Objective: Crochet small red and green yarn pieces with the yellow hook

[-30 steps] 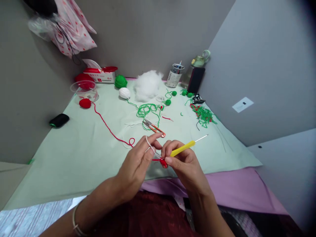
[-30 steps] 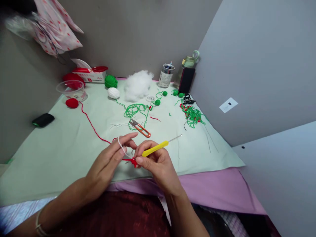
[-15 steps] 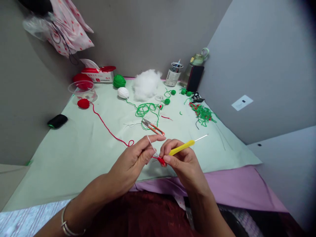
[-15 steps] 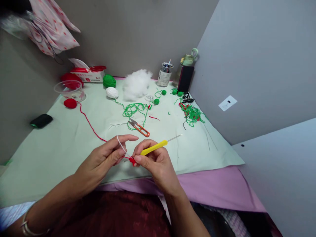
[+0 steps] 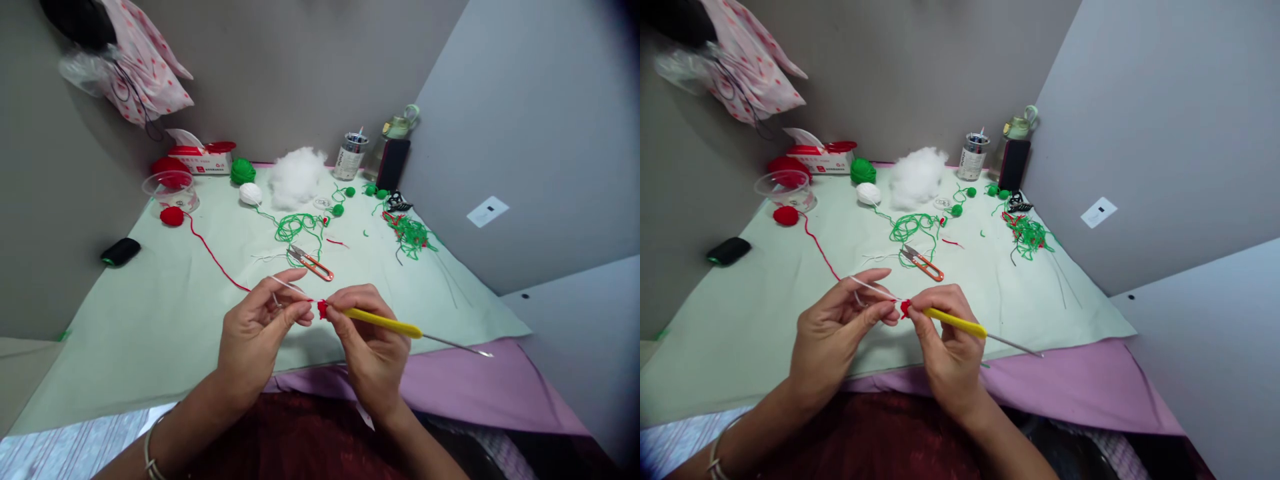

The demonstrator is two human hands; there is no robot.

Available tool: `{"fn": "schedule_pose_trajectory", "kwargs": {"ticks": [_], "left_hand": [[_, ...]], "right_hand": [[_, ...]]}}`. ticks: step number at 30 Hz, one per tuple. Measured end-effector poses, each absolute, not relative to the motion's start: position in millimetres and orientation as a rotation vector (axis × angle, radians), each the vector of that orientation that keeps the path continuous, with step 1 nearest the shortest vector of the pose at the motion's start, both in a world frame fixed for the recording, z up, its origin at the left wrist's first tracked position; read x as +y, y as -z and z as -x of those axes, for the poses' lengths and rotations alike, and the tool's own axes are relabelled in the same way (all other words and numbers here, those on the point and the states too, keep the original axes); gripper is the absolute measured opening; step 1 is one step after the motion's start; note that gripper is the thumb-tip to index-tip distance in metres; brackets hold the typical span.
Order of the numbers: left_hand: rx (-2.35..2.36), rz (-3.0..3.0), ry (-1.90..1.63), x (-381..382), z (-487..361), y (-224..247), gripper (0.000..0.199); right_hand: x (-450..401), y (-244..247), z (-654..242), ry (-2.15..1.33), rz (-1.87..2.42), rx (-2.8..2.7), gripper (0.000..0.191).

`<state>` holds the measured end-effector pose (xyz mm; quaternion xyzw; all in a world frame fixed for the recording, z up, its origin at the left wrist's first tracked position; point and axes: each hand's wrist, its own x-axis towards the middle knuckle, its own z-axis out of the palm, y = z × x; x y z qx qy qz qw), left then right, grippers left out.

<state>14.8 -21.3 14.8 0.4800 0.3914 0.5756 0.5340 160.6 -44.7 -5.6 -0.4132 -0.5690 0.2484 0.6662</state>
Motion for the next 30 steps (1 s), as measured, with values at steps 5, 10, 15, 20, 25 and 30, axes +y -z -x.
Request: {"fn": "schedule_pose_trajectory", "kwargs": {"ticks": [5, 10, 15, 20, 25, 30], "left_hand": [[0.9, -1.017, -1.271, -20.7, -15.2, -18.3, 0.032], [0.864, -1.025, -1.173, -20.2, -13.7, -17.2, 0.03], [0.834, -0.985, -1.194, -17.8, -13.7, -13.0, 0.029], [0.8, -0.915, -1.194, -13.7, -13.2, -6.2, 0.041], [0.819, -0.967, -1.163, -14.0, -11.0, -9.4, 0.031], [0.903, -1.059, -1.142, -15.2, -9.7, -17.0, 0.033]], "right_hand": [[-46.9, 11.3, -154.7, -0.371, 0.959, -1.359, 0.028], [-45.7, 13.6, -151.3, -0.106, 0.981, -1.436, 0.035], [-46.6, 12.0, -152.4, -0.055, 0.958, -1.535, 0.037], [-48.5, 13.0, -152.0, -0.113, 0.965, -1.542, 0.034], [-46.1, 15.9, -151.8, -0.05, 0.998, -1.554, 0.037], [-43.6, 21.4, -156.6, 0.108, 0.965, -1.632, 0.044]]}}
